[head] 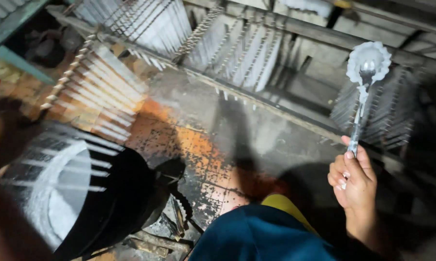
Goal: Dipping a rack of wicks into a vat of molten wax and using a ladle to manage the wax during the candle-making process.
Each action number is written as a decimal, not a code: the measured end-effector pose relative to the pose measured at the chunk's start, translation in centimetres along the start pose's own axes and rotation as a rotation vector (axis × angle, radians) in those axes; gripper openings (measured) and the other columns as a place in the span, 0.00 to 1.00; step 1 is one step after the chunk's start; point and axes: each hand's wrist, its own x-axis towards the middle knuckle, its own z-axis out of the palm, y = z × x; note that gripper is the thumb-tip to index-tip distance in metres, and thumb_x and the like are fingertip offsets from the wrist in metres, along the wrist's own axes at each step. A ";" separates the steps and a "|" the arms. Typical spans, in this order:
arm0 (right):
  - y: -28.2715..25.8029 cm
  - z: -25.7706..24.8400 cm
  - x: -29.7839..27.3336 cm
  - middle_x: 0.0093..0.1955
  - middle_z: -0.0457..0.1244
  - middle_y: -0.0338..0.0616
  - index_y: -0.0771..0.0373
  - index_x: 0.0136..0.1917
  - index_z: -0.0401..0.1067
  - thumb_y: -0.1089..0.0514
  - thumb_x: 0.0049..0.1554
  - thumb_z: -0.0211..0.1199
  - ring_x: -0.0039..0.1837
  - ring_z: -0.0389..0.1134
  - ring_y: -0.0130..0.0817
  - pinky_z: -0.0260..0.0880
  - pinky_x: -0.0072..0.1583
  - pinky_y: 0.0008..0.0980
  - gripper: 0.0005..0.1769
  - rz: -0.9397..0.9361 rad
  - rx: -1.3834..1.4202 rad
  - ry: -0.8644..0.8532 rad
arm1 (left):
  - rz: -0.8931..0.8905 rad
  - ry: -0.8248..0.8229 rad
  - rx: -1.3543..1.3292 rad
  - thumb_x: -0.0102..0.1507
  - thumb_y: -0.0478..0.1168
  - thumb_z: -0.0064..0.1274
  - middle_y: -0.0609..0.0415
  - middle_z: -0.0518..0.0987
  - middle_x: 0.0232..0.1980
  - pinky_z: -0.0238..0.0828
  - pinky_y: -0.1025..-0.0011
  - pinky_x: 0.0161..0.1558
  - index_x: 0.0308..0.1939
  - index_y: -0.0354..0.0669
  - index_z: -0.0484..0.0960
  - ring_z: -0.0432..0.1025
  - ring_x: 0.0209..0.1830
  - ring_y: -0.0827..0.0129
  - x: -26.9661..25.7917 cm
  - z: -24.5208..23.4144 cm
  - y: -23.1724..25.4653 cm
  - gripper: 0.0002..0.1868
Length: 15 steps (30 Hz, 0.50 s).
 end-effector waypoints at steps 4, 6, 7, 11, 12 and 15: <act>-1.4 -4.2 -1.5 0.29 0.42 0.29 0.52 0.73 0.62 0.56 0.68 0.47 0.27 0.43 0.18 0.39 0.28 0.17 0.20 -0.022 0.031 0.065 | -0.074 -0.079 0.298 0.64 0.66 0.53 0.54 0.90 0.47 0.81 0.58 0.43 0.46 0.65 0.92 0.85 0.45 0.51 1.7 -6.9 14.6 0.20; -2.3 -6.8 -1.9 0.30 0.43 0.29 0.52 0.74 0.63 0.56 0.68 0.47 0.28 0.44 0.18 0.41 0.29 0.16 0.21 -0.056 0.023 0.096 | -0.008 -0.155 0.053 0.65 0.52 0.53 0.39 0.87 0.49 0.74 0.51 0.48 0.48 0.47 0.90 0.80 0.51 0.39 2.4 -11.0 22.3 0.18; -2.8 -8.0 -2.0 0.30 0.43 0.29 0.52 0.74 0.63 0.56 0.68 0.47 0.28 0.44 0.18 0.41 0.29 0.16 0.21 -0.064 0.025 0.102 | 0.000 -0.148 0.052 0.65 0.52 0.53 0.39 0.87 0.49 0.74 0.51 0.48 0.48 0.47 0.90 0.80 0.51 0.39 3.7 -10.9 23.8 0.18; -4.9 -14.1 -2.0 0.29 0.43 0.29 0.54 0.74 0.63 0.57 0.68 0.47 0.27 0.45 0.18 0.41 0.27 0.15 0.22 -0.126 0.050 0.095 | 0.080 -0.071 -0.073 0.63 0.49 0.58 0.34 0.85 0.46 0.72 0.48 0.44 0.44 0.41 0.90 0.79 0.48 0.36 8.0 -11.6 31.6 0.17; -5.5 -15.8 -2.4 0.29 0.43 0.29 0.53 0.74 0.63 0.56 0.68 0.46 0.27 0.44 0.19 0.41 0.27 0.16 0.22 -0.116 0.019 0.109 | 0.065 -0.102 -0.084 0.65 0.51 0.57 0.31 0.85 0.44 0.70 0.45 0.42 0.42 0.38 0.89 0.77 0.47 0.32 8.6 -12.2 34.0 0.18; -7.7 -19.2 -2.9 0.28 0.44 0.27 0.51 0.72 0.62 0.54 0.67 0.47 0.27 0.44 0.17 0.40 0.28 0.15 0.21 -0.103 -0.043 0.190 | 0.136 -0.061 -0.147 0.63 0.48 0.58 0.34 0.85 0.44 0.71 0.46 0.45 0.44 0.44 0.91 0.78 0.47 0.35 11.4 -12.7 39.1 0.14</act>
